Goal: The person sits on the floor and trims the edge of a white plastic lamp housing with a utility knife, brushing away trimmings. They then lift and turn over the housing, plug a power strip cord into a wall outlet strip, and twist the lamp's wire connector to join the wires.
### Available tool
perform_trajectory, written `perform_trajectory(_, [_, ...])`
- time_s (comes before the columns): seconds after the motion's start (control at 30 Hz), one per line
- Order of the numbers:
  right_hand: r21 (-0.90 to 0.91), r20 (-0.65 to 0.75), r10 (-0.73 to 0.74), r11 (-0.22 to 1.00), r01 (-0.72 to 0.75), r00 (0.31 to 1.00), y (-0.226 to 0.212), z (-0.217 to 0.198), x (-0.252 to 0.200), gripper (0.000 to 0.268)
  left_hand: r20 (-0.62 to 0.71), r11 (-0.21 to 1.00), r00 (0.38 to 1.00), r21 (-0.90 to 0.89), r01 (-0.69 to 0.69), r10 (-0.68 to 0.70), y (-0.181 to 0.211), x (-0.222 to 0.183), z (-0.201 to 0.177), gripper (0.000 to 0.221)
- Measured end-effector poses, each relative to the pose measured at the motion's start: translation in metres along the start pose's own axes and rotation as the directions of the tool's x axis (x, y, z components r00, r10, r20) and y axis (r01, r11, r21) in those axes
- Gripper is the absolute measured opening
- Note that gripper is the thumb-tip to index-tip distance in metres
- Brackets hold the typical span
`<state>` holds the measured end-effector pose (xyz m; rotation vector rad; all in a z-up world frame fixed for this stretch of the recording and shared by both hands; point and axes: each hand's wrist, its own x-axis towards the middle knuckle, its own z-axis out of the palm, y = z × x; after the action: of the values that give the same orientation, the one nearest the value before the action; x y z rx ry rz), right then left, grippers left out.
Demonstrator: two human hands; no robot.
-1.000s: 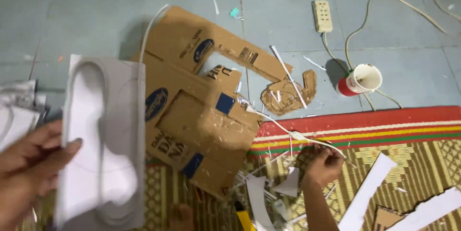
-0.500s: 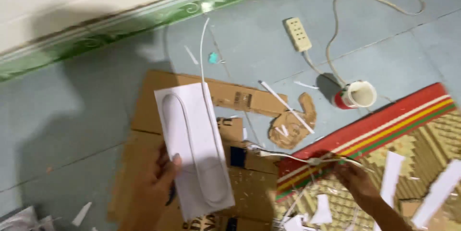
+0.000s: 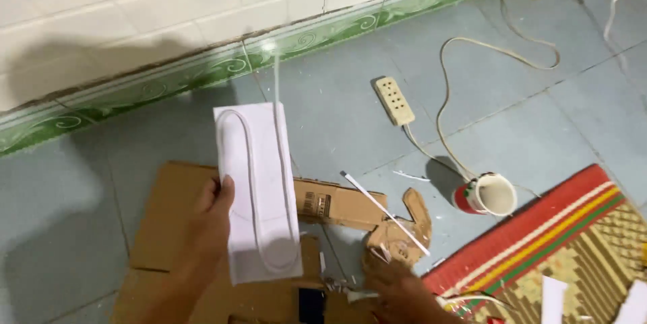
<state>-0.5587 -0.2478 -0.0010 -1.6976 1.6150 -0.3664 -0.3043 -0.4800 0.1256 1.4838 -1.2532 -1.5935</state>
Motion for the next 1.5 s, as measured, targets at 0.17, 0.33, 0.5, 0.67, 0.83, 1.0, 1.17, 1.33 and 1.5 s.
perform_trajectory(0.17, [-0.528,-0.252,-0.395,0.821,0.217,0.883,0.045,0.072,0.01,0.025,-0.137,0.911,0.955,0.29,0.294,-0.265,0.016,-0.003,0.021,0.044])
perform_trajectory(0.33, [0.428,-0.484,0.425,0.877,-0.216,0.765,0.008,0.017,0.017,0.027,-0.255,0.936,0.937,0.198,0.291,-0.237,-0.064,0.026,0.01,0.05])
perform_trajectory(0.5, [0.19,-0.55,0.388,0.92,-0.342,0.74,-0.032,-0.118,0.02,0.022,-0.25,0.955,0.926,0.015,0.296,-0.283,-0.068,0.027,0.032,0.049])
perform_trajectory(0.67, [-0.161,-0.594,0.254,0.892,-0.422,0.764,-0.055,-0.249,0.086,0.031,-0.161,0.942,0.967,0.241,0.232,-0.197,-0.035,0.043,0.058,0.067])
perform_trajectory(0.83, [-0.199,-0.374,0.45,0.815,-0.544,0.811,0.014,-0.291,0.168,0.029,-0.14,0.956,0.979,0.232,0.178,-0.148,-0.003,0.06,0.074,0.065])
perform_trajectory(1.0, [-0.462,-0.38,0.53,0.602,-0.652,0.758,0.044,-0.3,0.211,0.027,-0.155,0.941,0.98,0.294,0.169,-0.128,-0.001,0.067,0.078,0.06])
perform_trajectory(1.17, [-0.564,-0.346,0.508,0.559,-0.608,0.788,0.048,-0.298,0.227,0.023,-0.186,0.928,0.972,0.313,0.2,-0.147,-0.011,0.068,0.082,0.06])
perform_trajectory(1.33, [-0.617,-0.315,0.505,0.534,-0.578,0.804,0.058,-0.299,0.243,0.025,-0.191,0.951,0.97,0.241,0.194,-0.149,-0.013,0.07,0.088,0.049])
perform_trajectory(1.5, [-0.647,-0.256,0.523,0.532,-0.546,0.813,0.059,-0.299,0.258,0.027,-0.184,0.955,0.97,0.218,0.2,-0.161,-0.007,0.076,0.086,0.053])
